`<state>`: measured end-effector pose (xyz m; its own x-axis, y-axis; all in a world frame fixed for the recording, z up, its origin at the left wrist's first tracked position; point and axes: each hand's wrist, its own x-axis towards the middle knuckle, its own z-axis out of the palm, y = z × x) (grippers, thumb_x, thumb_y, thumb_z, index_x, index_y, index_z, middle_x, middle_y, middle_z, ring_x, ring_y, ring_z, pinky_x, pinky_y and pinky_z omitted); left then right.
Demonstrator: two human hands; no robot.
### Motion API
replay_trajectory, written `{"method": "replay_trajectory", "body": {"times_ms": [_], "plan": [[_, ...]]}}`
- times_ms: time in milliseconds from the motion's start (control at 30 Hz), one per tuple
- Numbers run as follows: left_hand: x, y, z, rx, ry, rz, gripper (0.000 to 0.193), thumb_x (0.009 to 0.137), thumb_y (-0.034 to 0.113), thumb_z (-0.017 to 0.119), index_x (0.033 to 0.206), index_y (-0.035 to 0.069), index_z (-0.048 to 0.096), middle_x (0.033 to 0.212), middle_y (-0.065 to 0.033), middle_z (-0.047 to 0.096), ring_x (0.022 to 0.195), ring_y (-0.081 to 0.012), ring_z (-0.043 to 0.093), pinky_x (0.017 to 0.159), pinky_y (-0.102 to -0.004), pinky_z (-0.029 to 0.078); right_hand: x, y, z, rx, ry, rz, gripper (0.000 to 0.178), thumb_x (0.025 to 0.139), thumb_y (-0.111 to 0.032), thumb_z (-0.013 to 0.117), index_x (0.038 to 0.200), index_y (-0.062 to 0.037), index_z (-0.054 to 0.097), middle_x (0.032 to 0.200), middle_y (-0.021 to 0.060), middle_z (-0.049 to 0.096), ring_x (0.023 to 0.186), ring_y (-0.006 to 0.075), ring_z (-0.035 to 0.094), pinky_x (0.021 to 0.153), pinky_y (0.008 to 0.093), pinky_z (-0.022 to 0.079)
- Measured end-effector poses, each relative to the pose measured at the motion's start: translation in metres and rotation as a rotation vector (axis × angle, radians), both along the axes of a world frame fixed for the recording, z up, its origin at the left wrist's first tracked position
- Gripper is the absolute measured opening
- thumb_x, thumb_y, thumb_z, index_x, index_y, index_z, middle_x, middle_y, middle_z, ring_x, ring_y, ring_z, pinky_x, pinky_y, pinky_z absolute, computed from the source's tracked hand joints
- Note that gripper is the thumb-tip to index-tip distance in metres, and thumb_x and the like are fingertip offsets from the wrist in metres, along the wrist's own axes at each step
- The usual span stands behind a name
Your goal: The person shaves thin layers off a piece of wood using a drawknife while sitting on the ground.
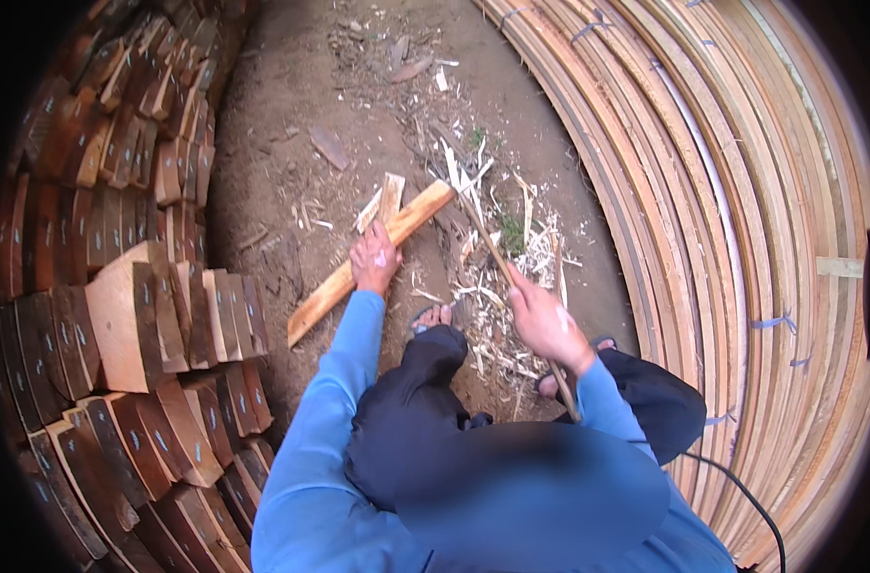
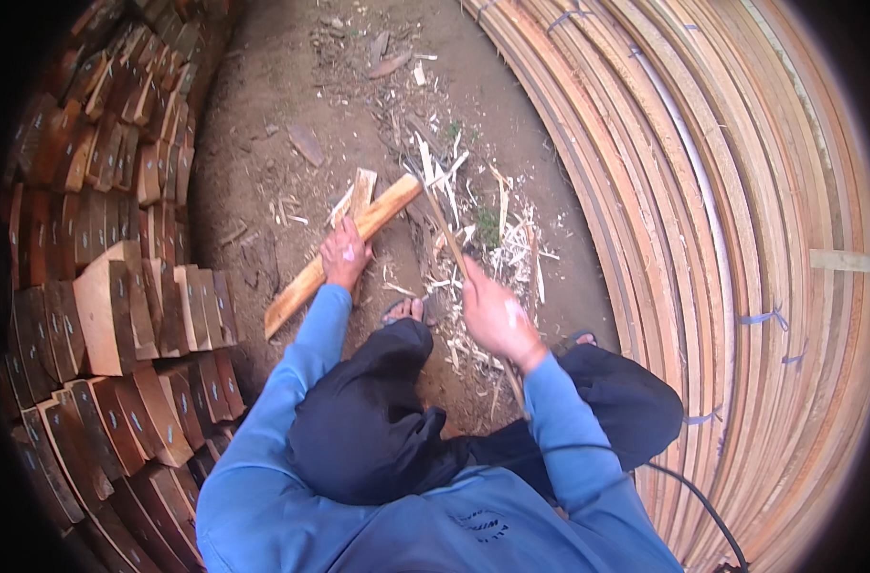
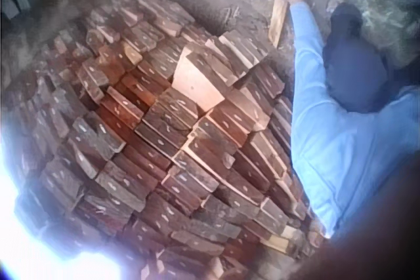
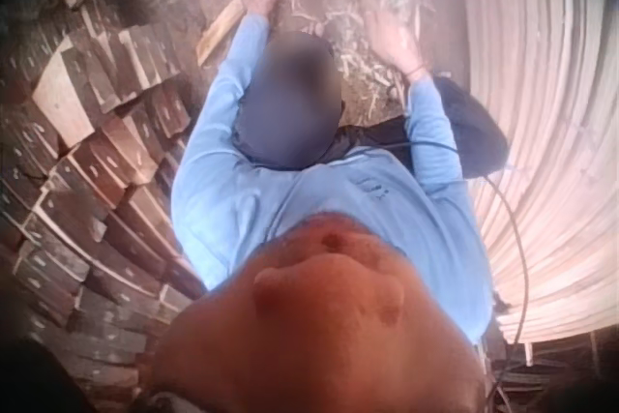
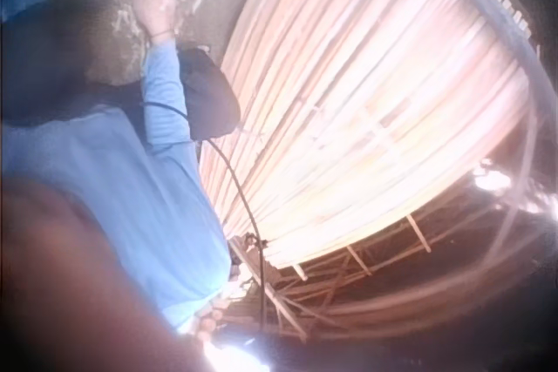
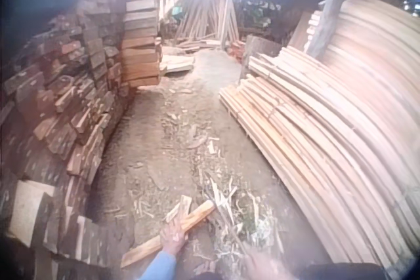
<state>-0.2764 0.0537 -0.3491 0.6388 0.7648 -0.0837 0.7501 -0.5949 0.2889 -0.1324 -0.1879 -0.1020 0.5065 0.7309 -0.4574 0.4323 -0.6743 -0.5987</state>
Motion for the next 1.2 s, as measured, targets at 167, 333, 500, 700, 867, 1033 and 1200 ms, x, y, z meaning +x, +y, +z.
{"method": "replay_trajectory", "body": {"times_ms": [167,333,500,700,867,1033,1200], "plan": [[0.001,0.001,0.006,-0.047,0.086,-0.008,0.055,0.08,0.032,0.082,0.115,0.005,0.051,0.109,-0.0195,0.066,0.098,-0.0392,0.07,0.082,-0.0514,0.057,-0.008,-0.024,0.061,-0.132,0.168,-0.096,0.051,0.105,-0.02,0.04,0.152,-0.0014,0.042,0.129,0.0339,0.061,0.119,0.0489,0.06,0.107,0.0498,0.046],[0.007,-0.003,0.007,-0.009,0.091,-0.015,0.054,0.079,0.033,0.083,0.112,0.005,0.05,0.108,-0.0192,0.067,0.096,-0.0403,0.071,0.079,-0.0533,0.057,-0.007,-0.008,0.018,-0.076,0.094,-0.078,0.052,0.105,-0.021,0.04,0.153,-0.0012,0.04,0.123,0.0337,0.064,0.114,0.0484,0.063,0.104,0.0503,0.048],[0.002,-0.004,0.001,0.018,0.066,-0.007,0.054,0.081,0.035,0.082,0.111,0.004,0.05,0.107,-0.0195,0.067,0.093,-0.0414,0.072,0.077,-0.054,0.057,-0.013,-0.044,0.053,-0.002,0.147,-0.083,0.052,0.104,-0.021,0.042,0.152,-0.0016,0.042,0.108,0.0356,0.066,0.104,0.0519,0.064,0.094,0.0527,0.049],[0.008,-0.007,0.006,0.053,0.002,0.102,0.054,0.08,0.03,0.082,0.111,0.001,0.049,0.107,-0.0235,0.068,0.093,-0.0445,0.07,0.076,-0.0567,0.056,-0.004,-0.019,0.055,-0.027,0.127,-0.093,0.051,0.102,-0.02,0.043,0.15,-0.0023,0.045,0.107,0.0362,0.066,0.104,0.0511,0.064,0.095,0.0534,0.049],[0.006,-0.003,-0.002,0.017,0.034,0.062,0.055,0.082,0.037,0.08,0.113,0.002,0.05,0.111,-0.0218,0.067,0.093,-0.0429,0.071,0.078,-0.0549,0.057,-0.002,-0.011,0.05,-0.01,0.088,-0.045,0.049,0.101,-0.019,0.044,0.147,-0.0015,0.048,0.108,0.0356,0.066,0.107,0.05,0.064,0.098,0.0538,0.049],[0.009,-0.006,0.006,-0.02,0.023,0.062,0.055,0.082,0.036,0.081,0.112,0.002,0.05,0.106,-0.0219,0.067,0.09,-0.0429,0.071,0.076,-0.0556,0.057,0.003,0.01,0.034,0.015,0.06,-0.04,0.047,0.103,-0.02,0.042,0.144,0.0023,0.049,0.105,0.0336,0.067,0.101,0.0498,0.065,0.093,0.0508,0.05],[0.002,-0.002,0.003,0.003,0.009,0.058,0.052,0.082,0.034,0.08,0.11,0.002,0.051,0.102,-0.0222,0.068,0.09,-0.0418,0.072,0.077,-0.0549,0.058,0.0,-0.013,0.08,-0.165,0.23,-0.074,0.049,0.105,-0.023,0.041,0.147,0.0018,0.048,0.106,0.0333,0.067,0.104,0.0497,0.064,0.095,0.0499,0.049]]}}
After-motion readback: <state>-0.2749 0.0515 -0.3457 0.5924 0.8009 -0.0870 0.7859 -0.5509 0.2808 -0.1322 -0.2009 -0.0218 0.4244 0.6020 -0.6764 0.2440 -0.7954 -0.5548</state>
